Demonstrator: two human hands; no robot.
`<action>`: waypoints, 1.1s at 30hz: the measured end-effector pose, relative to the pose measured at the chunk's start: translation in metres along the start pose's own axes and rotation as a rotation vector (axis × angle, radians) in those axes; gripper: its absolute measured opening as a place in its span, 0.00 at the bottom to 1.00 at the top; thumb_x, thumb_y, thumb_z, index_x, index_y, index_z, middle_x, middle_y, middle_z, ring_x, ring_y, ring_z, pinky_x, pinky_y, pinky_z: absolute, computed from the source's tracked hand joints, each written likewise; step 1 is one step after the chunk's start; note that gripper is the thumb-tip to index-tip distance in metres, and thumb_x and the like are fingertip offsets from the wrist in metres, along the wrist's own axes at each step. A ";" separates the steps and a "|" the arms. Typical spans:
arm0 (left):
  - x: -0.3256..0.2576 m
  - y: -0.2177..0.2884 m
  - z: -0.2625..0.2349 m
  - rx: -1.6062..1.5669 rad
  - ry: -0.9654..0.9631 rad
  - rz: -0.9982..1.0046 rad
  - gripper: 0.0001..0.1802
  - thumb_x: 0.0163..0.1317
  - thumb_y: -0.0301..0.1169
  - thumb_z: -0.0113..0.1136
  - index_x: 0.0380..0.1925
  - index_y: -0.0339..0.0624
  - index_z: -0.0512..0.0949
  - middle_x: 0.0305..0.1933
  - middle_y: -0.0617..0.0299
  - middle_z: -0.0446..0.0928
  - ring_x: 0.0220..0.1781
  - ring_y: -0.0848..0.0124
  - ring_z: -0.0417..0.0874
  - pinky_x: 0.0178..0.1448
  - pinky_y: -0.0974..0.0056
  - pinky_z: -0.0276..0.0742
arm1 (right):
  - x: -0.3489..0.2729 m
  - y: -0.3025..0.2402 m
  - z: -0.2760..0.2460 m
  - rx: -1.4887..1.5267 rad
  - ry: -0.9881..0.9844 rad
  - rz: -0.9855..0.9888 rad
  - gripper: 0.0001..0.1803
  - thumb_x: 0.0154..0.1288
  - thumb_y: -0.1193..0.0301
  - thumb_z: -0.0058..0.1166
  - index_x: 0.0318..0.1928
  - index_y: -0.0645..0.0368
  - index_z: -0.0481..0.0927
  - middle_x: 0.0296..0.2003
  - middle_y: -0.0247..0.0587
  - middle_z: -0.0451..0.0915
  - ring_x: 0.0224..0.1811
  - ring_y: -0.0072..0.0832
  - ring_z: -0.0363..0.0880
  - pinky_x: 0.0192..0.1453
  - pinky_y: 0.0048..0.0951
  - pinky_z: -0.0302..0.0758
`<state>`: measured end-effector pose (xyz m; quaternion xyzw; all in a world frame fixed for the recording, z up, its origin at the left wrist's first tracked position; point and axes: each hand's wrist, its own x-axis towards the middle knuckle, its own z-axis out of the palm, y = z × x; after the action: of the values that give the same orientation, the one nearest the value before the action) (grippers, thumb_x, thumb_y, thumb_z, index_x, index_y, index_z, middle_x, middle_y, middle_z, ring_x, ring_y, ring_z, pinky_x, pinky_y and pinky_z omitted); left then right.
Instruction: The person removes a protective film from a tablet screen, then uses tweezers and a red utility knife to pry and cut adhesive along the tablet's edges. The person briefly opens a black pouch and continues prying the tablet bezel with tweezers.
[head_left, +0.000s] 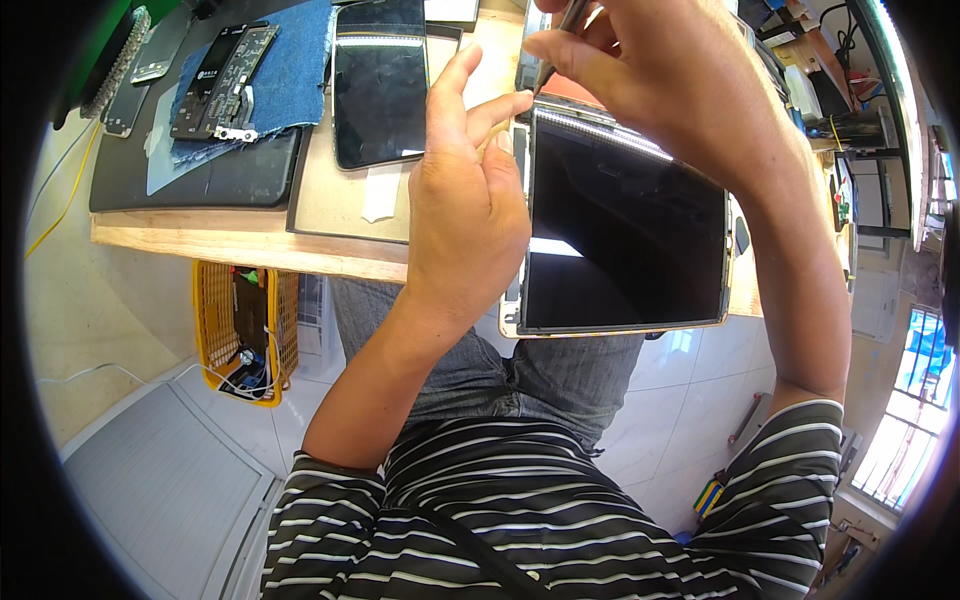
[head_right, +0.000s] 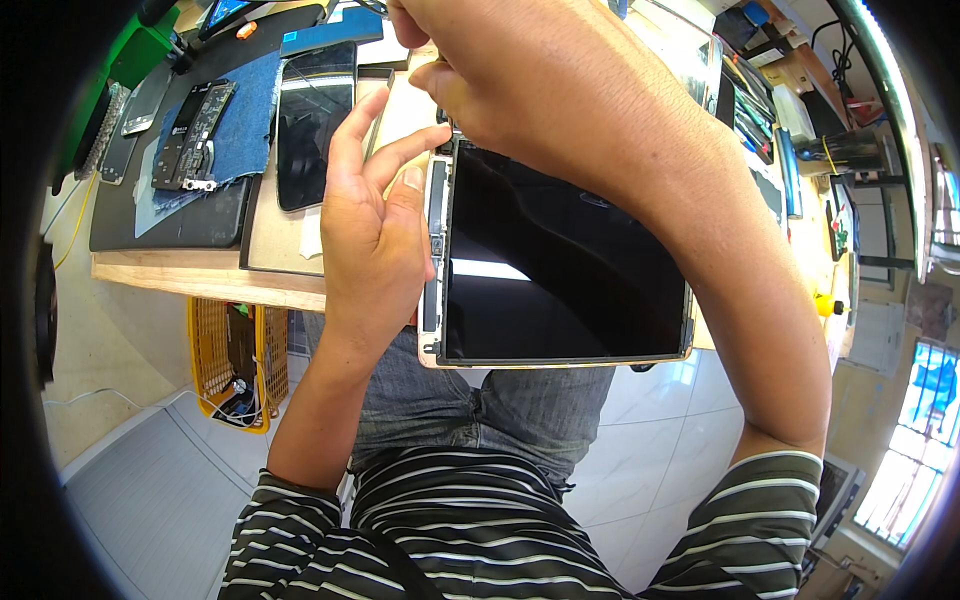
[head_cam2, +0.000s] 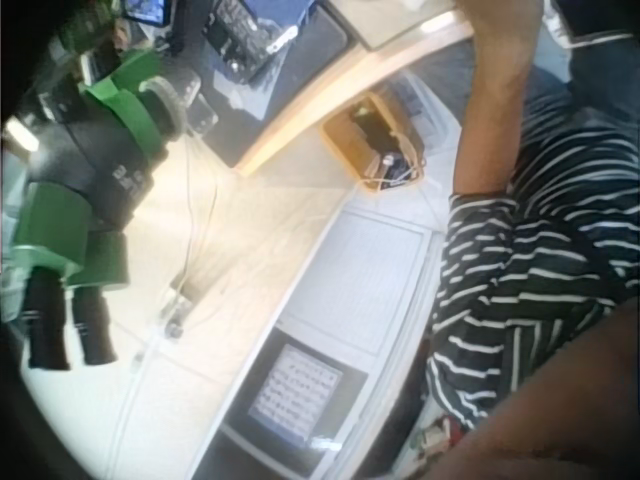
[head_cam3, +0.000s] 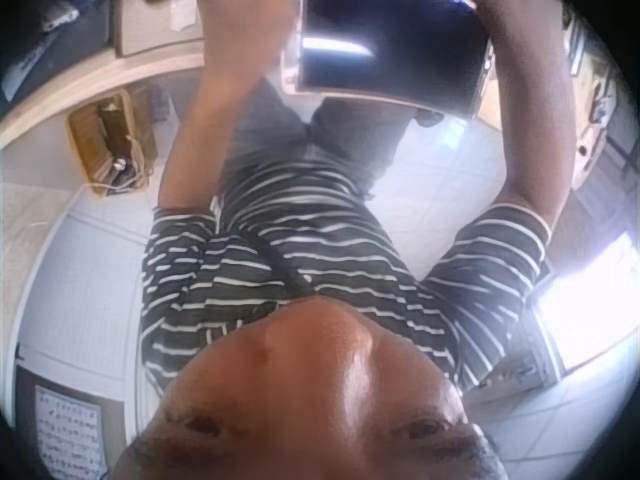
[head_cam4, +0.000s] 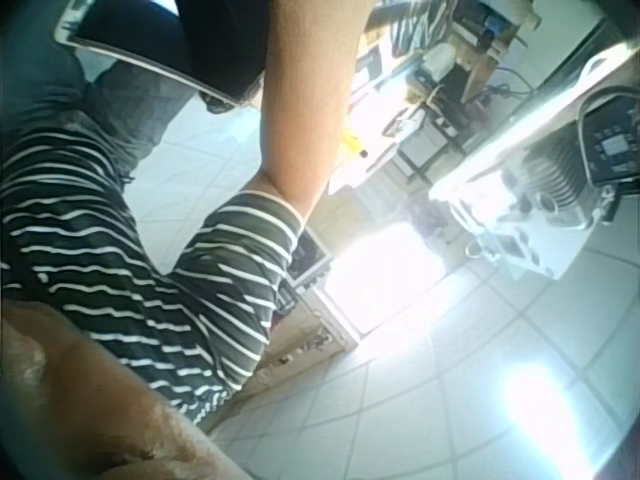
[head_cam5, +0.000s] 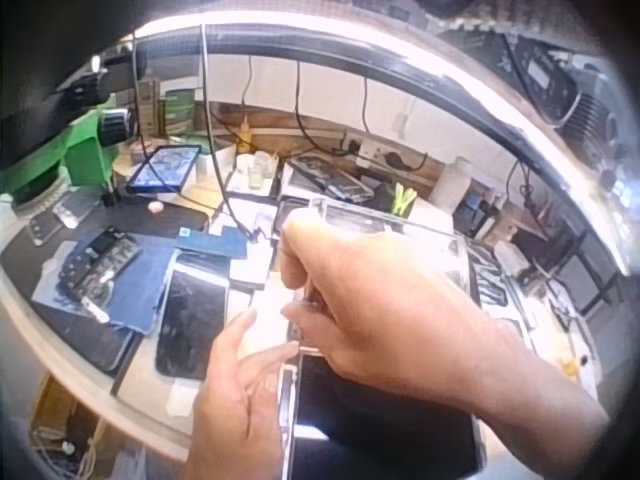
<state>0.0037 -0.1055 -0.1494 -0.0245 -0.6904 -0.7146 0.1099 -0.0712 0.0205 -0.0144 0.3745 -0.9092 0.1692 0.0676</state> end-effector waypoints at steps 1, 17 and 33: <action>0.000 0.000 -0.001 0.001 -0.001 0.001 0.29 0.77 0.19 0.44 0.75 0.35 0.53 0.61 0.41 0.80 0.17 0.87 0.70 0.20 0.80 0.68 | 0.000 -0.004 -0.001 -0.019 0.007 -0.018 0.09 0.66 0.72 0.60 0.42 0.62 0.75 0.31 0.52 0.82 0.37 0.48 0.84 0.43 0.42 0.77; -0.007 0.007 0.004 -0.115 0.006 -0.030 0.31 0.75 0.20 0.45 0.76 0.36 0.53 0.64 0.42 0.79 0.17 0.88 0.68 0.19 0.81 0.64 | -0.138 0.090 -0.074 0.042 0.025 0.622 0.30 0.63 0.82 0.55 0.67 0.56 0.71 0.23 0.28 0.71 0.25 0.16 0.73 0.32 0.23 0.70; -0.010 0.019 0.001 0.003 0.040 -0.012 0.28 0.74 0.18 0.44 0.73 0.35 0.56 0.62 0.42 0.80 0.18 0.85 0.71 0.21 0.80 0.68 | -0.230 0.139 -0.020 -0.042 0.016 0.890 0.11 0.62 0.70 0.65 0.32 0.69 0.84 0.25 0.43 0.84 0.24 0.25 0.80 0.31 0.32 0.76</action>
<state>0.0170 -0.1037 -0.1331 -0.0059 -0.6891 -0.7147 0.1196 -0.0058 0.2711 -0.0885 -0.0563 -0.9845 0.1662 0.0030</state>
